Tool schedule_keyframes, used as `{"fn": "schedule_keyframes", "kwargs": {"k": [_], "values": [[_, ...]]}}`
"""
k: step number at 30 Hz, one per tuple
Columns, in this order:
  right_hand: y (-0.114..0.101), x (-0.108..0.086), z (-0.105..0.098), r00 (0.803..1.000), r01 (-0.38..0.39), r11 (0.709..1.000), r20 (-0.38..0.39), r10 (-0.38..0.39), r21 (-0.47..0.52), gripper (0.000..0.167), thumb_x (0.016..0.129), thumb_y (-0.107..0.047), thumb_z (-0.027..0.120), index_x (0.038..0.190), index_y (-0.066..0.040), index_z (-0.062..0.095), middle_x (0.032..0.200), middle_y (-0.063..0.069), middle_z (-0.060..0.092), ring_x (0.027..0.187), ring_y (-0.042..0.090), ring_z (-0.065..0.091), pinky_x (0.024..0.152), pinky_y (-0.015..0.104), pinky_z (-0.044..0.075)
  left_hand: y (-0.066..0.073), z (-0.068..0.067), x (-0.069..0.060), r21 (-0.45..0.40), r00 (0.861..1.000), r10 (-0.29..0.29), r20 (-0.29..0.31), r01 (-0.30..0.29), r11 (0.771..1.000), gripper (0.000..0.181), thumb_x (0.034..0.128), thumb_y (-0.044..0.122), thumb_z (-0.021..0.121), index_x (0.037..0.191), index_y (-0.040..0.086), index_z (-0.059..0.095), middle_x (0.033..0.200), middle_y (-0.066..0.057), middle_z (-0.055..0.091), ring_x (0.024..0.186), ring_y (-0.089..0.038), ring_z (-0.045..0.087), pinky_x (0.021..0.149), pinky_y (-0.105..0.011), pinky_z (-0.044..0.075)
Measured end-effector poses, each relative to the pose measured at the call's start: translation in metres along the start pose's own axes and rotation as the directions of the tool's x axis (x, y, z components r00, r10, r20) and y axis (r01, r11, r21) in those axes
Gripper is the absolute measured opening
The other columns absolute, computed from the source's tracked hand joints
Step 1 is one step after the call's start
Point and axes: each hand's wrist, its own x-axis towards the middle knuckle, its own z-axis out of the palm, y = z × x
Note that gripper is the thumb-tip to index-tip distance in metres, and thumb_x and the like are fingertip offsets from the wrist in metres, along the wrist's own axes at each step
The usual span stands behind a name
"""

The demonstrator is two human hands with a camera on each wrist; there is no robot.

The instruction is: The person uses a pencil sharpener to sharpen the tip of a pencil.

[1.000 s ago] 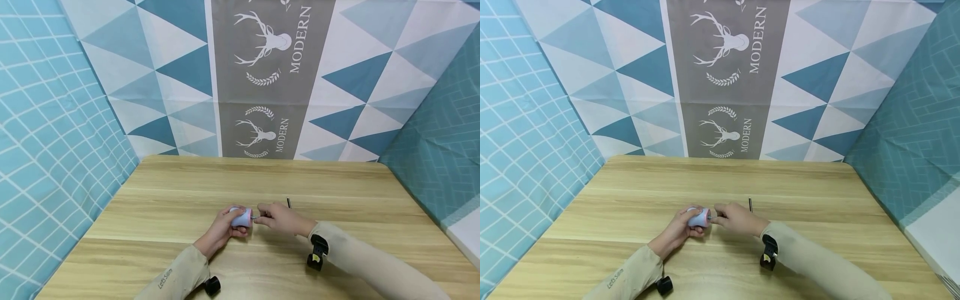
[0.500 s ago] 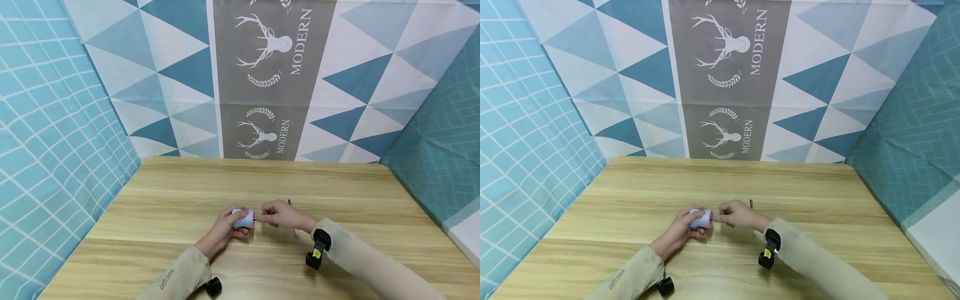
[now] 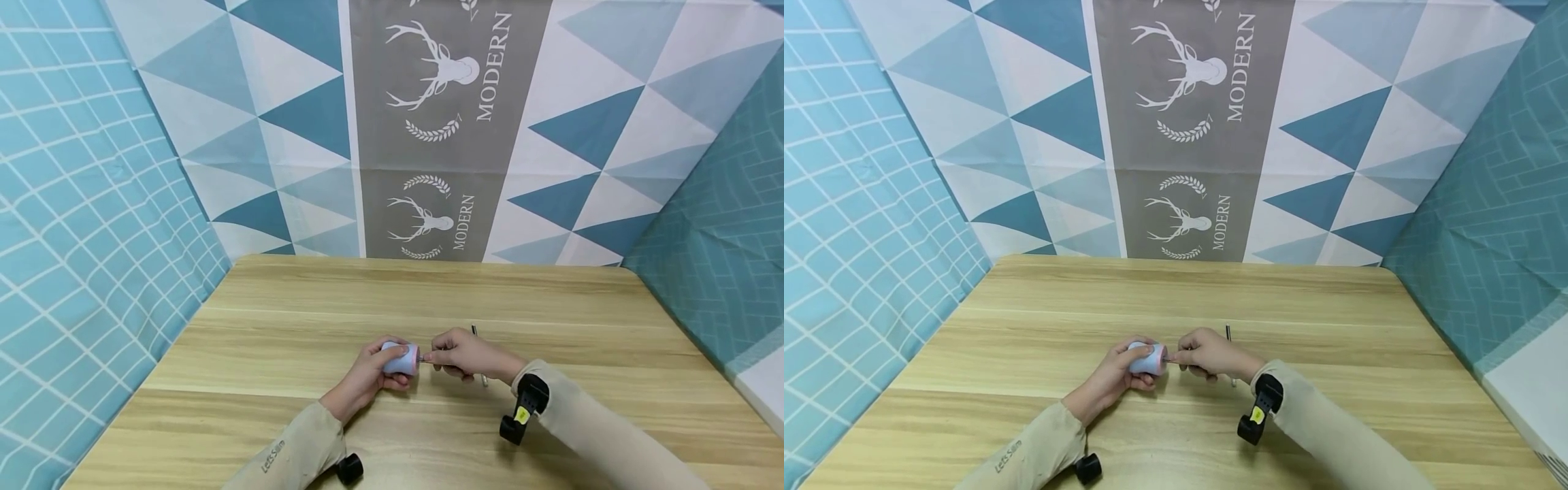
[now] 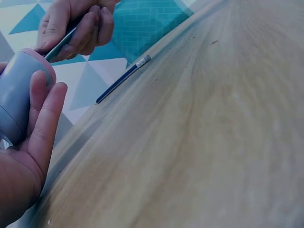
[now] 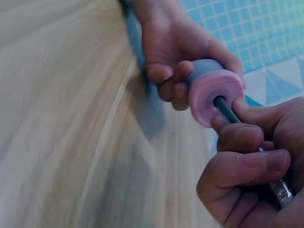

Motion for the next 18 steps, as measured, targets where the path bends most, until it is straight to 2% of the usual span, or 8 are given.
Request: {"fn": "schedule_keyframes", "kwargs": {"k": [3, 7, 18], "values": [[0.004, -0.004, -0.004, 0.999, -0.049, 0.996, 0.011, 0.048, 0.07, 0.039, 0.103, -0.018, 0.055, 0.084, 0.016, 0.057, 0.049, -0.002, 0.043, 0.04, 0.009, 0.034, 0.038, 0.028, 0.028, 0.0, 0.0, 0.0, 0.001, 1.0, 0.002, -0.009, -0.002, 1.0, 0.019, 0.0942, 0.017, 0.063, 0.11, 0.007, 0.065, 0.089, -0.015, 0.06, 0.056, -0.012, 0.065, 0.059, -0.031, 0.062], [0.01, -0.01, -0.009, 0.997, -0.079, 0.992, 0.004, 0.079, 0.1, 0.04, 0.103, -0.02, 0.055, 0.083, 0.015, 0.057, 0.05, 0.0, 0.044, 0.04, 0.01, 0.032, 0.039, 0.026, 0.03, 0.0, -0.002, 0.002, -0.005, 0.999, 0.006, -0.041, -0.006, 1.0, 0.016, 0.0939, 0.016, 0.063, 0.107, 0.008, 0.066, 0.088, -0.016, 0.06, 0.055, -0.012, 0.064, 0.057, -0.03, 0.061], [0.028, -0.018, -0.017, 0.999, -0.03, 0.996, -0.024, 0.032, 0.081, 0.037, 0.103, -0.021, 0.055, 0.088, 0.012, 0.062, 0.052, -0.002, 0.048, 0.04, 0.008, 0.034, 0.039, 0.022, 0.035, 0.0, -0.003, 0.004, -0.044, 0.998, 0.005, -0.059, -0.008, 0.999, 0.011, 0.0949, 0.016, 0.06, 0.104, 0.012, 0.066, 0.083, -0.015, 0.059, 0.053, -0.012, 0.063, 0.056, -0.03, 0.061]]}}
